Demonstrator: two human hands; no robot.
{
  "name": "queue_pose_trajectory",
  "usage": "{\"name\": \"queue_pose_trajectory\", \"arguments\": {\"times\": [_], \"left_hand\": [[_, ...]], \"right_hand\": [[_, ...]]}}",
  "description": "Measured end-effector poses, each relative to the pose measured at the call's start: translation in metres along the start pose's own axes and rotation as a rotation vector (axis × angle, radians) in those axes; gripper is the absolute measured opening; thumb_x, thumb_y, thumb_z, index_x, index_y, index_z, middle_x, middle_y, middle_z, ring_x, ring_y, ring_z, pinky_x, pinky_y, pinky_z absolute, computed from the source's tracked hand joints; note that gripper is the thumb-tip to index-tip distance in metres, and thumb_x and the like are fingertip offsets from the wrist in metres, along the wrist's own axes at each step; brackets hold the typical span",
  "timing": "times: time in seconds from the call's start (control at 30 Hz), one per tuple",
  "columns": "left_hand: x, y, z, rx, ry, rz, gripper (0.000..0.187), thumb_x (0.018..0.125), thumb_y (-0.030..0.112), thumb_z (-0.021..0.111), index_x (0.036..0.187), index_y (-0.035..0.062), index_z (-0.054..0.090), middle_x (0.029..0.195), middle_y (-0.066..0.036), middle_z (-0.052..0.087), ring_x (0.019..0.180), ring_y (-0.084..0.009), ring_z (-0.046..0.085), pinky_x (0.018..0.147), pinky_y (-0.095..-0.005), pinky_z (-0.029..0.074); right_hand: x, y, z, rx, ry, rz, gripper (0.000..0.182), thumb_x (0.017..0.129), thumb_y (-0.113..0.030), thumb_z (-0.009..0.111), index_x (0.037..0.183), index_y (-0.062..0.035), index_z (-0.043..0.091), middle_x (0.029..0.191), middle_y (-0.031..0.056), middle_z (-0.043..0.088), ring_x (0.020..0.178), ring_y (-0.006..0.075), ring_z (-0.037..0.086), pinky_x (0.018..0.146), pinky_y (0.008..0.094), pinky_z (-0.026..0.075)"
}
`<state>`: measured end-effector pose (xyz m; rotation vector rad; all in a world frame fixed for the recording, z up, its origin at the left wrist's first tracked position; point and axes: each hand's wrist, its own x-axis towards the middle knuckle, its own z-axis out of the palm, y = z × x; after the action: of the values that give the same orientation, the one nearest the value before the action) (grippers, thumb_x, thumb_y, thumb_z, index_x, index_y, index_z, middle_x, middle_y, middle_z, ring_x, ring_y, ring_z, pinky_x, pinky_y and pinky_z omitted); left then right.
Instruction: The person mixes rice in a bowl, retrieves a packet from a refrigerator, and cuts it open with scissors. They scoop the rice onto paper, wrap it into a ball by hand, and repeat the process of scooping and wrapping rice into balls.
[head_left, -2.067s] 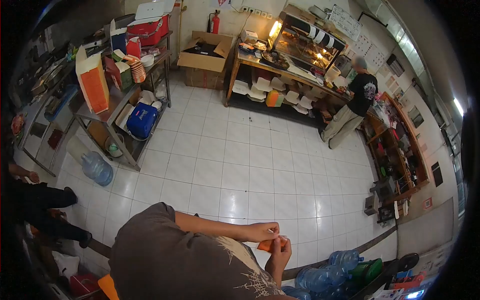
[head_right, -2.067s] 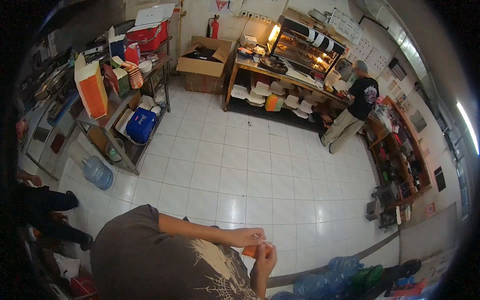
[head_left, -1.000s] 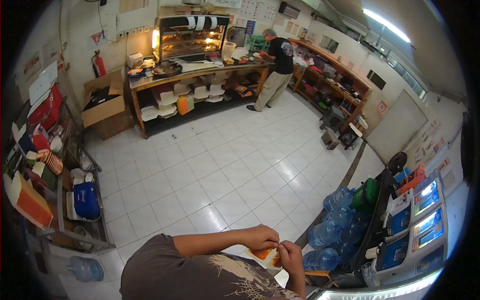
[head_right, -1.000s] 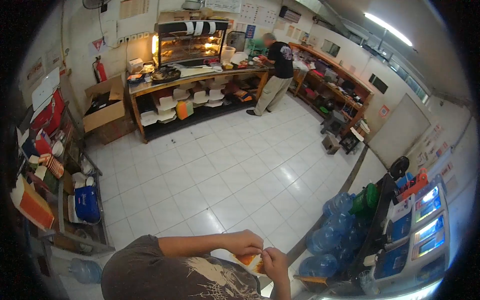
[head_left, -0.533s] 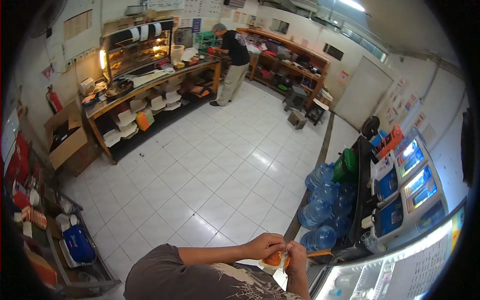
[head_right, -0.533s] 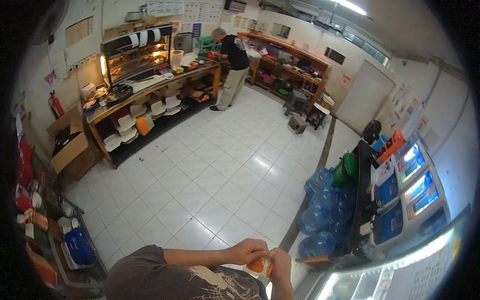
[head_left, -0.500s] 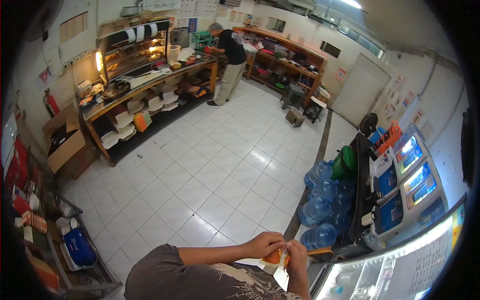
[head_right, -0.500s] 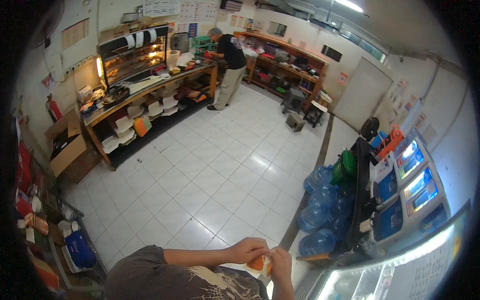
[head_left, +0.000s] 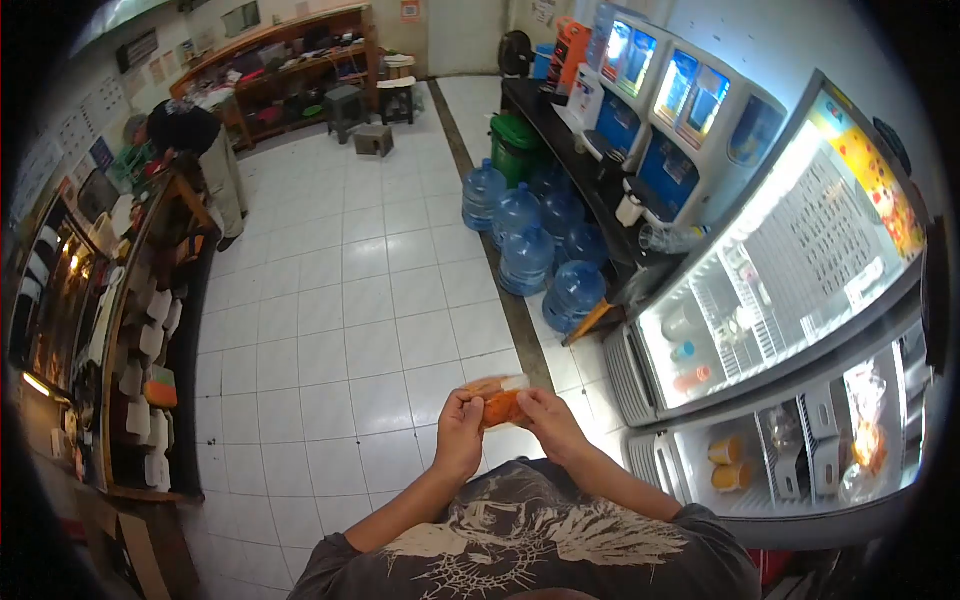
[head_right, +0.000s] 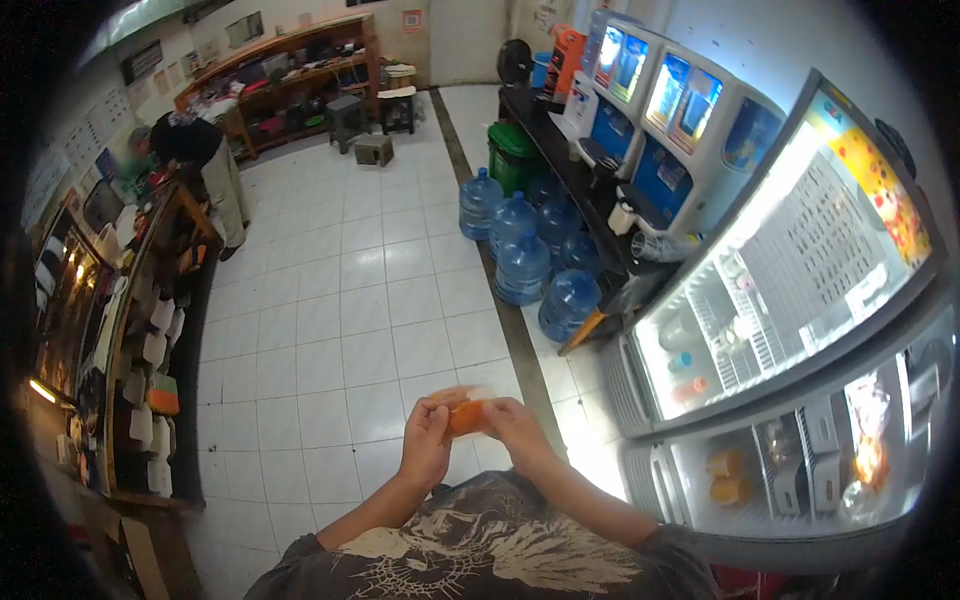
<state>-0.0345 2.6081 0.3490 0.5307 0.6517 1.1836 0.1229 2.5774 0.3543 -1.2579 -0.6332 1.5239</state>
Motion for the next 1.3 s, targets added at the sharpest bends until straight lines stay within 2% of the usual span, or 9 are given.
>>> {"name": "queue_pose_trajectory", "arguments": {"times": [0.2, 0.27, 0.37, 0.47, 0.67, 0.8, 1.03, 1.13, 1.3], "left_hand": [[0.012, -0.013, -0.016, 0.628, 0.003, 0.071, 0.030, 0.094, 0.011, 0.065, 0.121, 0.0029, 0.054, 0.111, -0.008, 0.059, 0.109, -0.0202, 0.055, 0.099, -0.0321, 0.041], [0.013, -0.002, 0.013, 1.065, -0.087, 0.688, 0.040, 0.092, 0.011, 0.065, 0.129, 0.0055, 0.051, 0.122, -0.013, 0.057, 0.120, -0.0282, 0.052, 0.107, -0.0398, 0.034], [0.022, 0.012, 0.050, 1.261, -1.056, 0.307, 0.053, 0.091, 0.013, 0.064, 0.140, 0.0064, 0.046, 0.138, -0.018, 0.052, 0.133, -0.0304, 0.046, 0.112, -0.0427, 0.031], [0.032, -0.007, 0.081, 1.044, -1.202, 0.308, 0.028, 0.090, 0.011, 0.068, 0.116, 0.0032, 0.061, 0.106, -0.014, 0.066, 0.099, -0.0201, 0.065, 0.085, -0.0323, 0.050], [0.016, -0.045, 0.110, 1.113, -1.528, -0.181, 0.013, 0.091, 0.008, 0.068, 0.083, 0.0025, 0.059, 0.072, -0.002, 0.062, 0.062, -0.0090, 0.057, 0.057, -0.0245, 0.045], [0.003, -0.086, 0.128, 1.086, -1.704, -0.314, 0.016, 0.093, 0.010, 0.068, 0.082, 0.0016, 0.059, 0.074, -0.004, 0.062, 0.064, -0.0094, 0.059, 0.059, -0.0245, 0.046], [-0.042, -0.152, 0.174, 0.915, -1.961, -0.566, 0.023, 0.102, 0.020, 0.056, 0.094, -0.0009, 0.063, 0.078, 0.003, 0.057, 0.073, -0.0046, 0.047, 0.065, -0.0237, 0.042], [-0.051, -0.174, 0.200, 0.883, -2.010, -0.746, 0.024, 0.104, 0.017, 0.052, 0.089, -0.0003, 0.060, 0.076, 0.004, 0.053, 0.073, -0.0040, 0.045, 0.065, -0.0242, 0.042], [-0.090, -0.195, 0.266, 0.807, -1.998, -0.169, 0.026, 0.102, 0.015, 0.053, 0.082, -0.0007, 0.058, 0.071, -0.005, 0.055, 0.065, -0.0130, 0.050, 0.061, -0.0292, 0.043]], "right_hand": [[-0.001, 0.001, -0.021, -0.408, 0.034, -0.383, 0.020, 0.098, -0.015, 0.055, 0.108, 0.0011, 0.064, 0.098, 0.0100, 0.070, 0.091, 0.0200, 0.066, 0.085, 0.0327, 0.050], [-0.015, -0.020, -0.031, -0.714, -0.036, -0.475, 0.017, 0.096, -0.013, 0.056, 0.104, -0.0006, 0.065, 0.096, 0.0123, 0.070, 0.088, 0.0229, 0.067, 0.081, 0.0341, 0.051], [-0.037, -0.035, -0.049, -0.809, -0.181, -0.488, 0.015, 0.090, -0.014, 0.058, 0.097, -0.0029, 0.065, 0.092, 0.0165, 0.068, 0.086, 0.0331, 0.066, 0.078, 0.0402, 0.051], [-0.078, -0.035, -0.072, -0.771, -0.074, -0.524, 0.017, 0.090, -0.017, 0.058, 0.095, -0.0031, 0.065, 0.090, 0.0161, 0.068, 0.085, 0.0347, 0.065, 0.077, 0.0421, 0.050], [-0.158, 0.006, -0.097, -0.975, 0.360, -0.581, 0.019, 0.091, -0.020, 0.054, 0.086, -0.0034, 0.062, 0.082, 0.0152, 0.063, 0.081, 0.0363, 0.061, 0.078, 0.0457, 0.047], [-0.192, 0.021, -0.079, -1.178, 0.786, -0.574, 0.021, 0.092, -0.019, 0.052, 0.081, -0.0025, 0.059, 0.079, 0.0160, 0.060, 0.078, 0.0374, 0.059, 0.080, 0.0478, 0.046], [-0.267, 0.024, -0.105, -0.623, 0.816, -0.393, 0.020, 0.095, -0.017, 0.054, 0.091, 0.0009, 0.063, 0.082, 0.0185, 0.064, 0.077, 0.0346, 0.062, 0.073, 0.0426, 0.049], [-0.289, 0.026, -0.139, -0.492, 0.774, -0.402, 0.021, 0.096, -0.015, 0.051, 0.085, 0.0017, 0.059, 0.070, 0.0111, 0.057, 0.064, 0.0165, 0.054, 0.063, 0.0339, 0.045], [-0.318, 0.003, -0.196, -0.454, 0.814, -0.452, 0.019, 0.092, -0.010, 0.048, 0.078, 0.0020, 0.055, 0.063, 0.0052, 0.049, 0.060, 0.0105, 0.044, 0.057, 0.0301, 0.040]]}}
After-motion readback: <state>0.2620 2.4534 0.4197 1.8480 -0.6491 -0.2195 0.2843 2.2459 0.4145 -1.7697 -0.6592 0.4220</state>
